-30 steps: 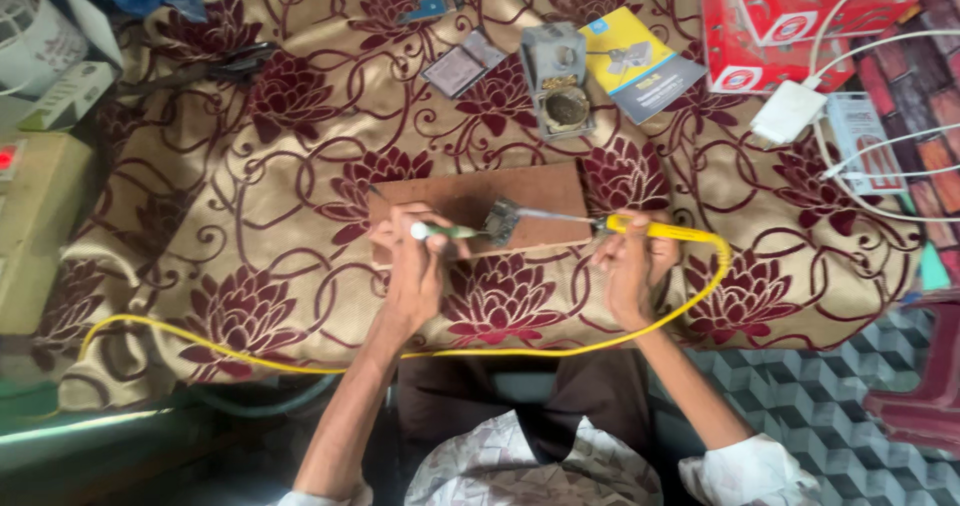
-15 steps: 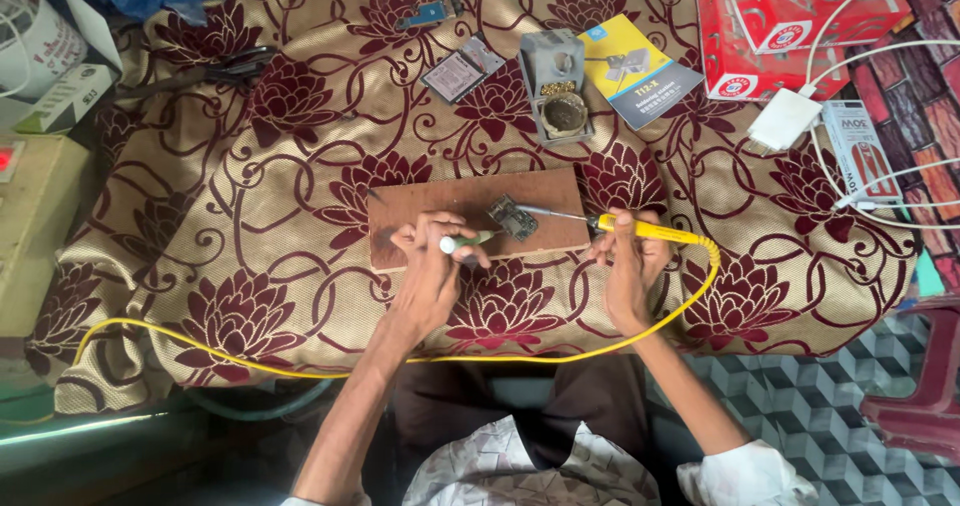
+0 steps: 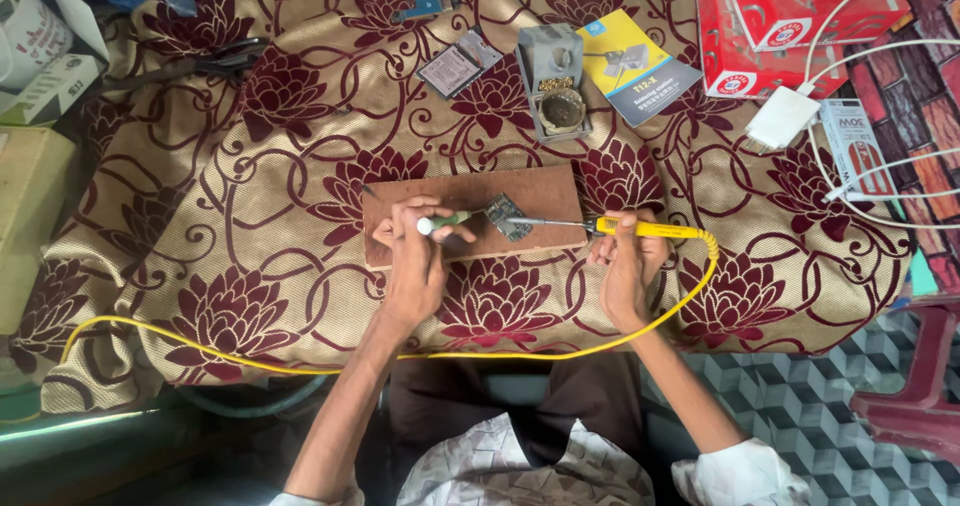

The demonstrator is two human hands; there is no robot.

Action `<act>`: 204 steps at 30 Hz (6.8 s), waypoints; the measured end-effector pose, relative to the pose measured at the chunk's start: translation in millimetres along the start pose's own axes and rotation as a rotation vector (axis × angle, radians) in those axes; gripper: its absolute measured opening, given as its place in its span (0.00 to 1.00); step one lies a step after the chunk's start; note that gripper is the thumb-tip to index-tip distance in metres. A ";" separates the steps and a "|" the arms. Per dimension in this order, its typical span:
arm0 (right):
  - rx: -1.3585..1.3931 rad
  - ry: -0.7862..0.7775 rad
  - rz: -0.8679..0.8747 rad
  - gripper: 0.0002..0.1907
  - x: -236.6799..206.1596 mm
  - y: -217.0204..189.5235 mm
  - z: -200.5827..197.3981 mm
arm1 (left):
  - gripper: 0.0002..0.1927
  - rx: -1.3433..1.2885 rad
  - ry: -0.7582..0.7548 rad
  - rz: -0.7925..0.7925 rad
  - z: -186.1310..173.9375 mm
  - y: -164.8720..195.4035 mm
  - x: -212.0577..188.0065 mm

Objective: The person uses a soldering iron and solder wire to attach components to a small circuit board placed on a wooden block. They repeatedly apply heat and solder to various points on the board while holding it steady with their other hand.

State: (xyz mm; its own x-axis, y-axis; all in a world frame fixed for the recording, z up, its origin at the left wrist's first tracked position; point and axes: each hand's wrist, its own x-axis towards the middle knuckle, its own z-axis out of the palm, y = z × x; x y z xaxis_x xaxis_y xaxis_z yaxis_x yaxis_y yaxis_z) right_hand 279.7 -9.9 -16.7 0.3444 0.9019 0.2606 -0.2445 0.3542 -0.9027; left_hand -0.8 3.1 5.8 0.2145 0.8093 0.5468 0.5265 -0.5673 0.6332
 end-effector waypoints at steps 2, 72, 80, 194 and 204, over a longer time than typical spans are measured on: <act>0.019 0.004 0.007 0.17 -0.3 -0.6 0.6 | 0.16 -0.006 0.001 0.018 0.0 0.5 0.1; -0.082 0.010 -0.003 0.13 -3.8 -11.4 11.4 | 0.09 0.286 -0.034 0.000 -2.1 6.5 -4.3; -0.147 -0.013 0.000 0.15 -4.1 -11.5 15.6 | 0.12 0.186 -0.045 0.027 -0.5 2.8 -6.2; 0.051 0.306 0.022 0.19 -9.7 0.7 3.8 | 0.08 0.125 0.037 -0.011 -3.2 -0.1 -10.6; 0.009 0.211 0.040 0.21 -7.4 4.1 1.2 | 0.10 0.129 0.040 0.025 -7.1 5.0 -9.5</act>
State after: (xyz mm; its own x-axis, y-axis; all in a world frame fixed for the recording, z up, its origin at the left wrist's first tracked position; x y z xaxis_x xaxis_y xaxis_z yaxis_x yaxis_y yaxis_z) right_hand 275.1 -14.9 -22.0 0.5161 0.8439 0.1462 -0.2699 0.3223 -0.9074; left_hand -6.0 -8.5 7.7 0.1974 0.7867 0.5849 0.6234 -0.5612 0.5445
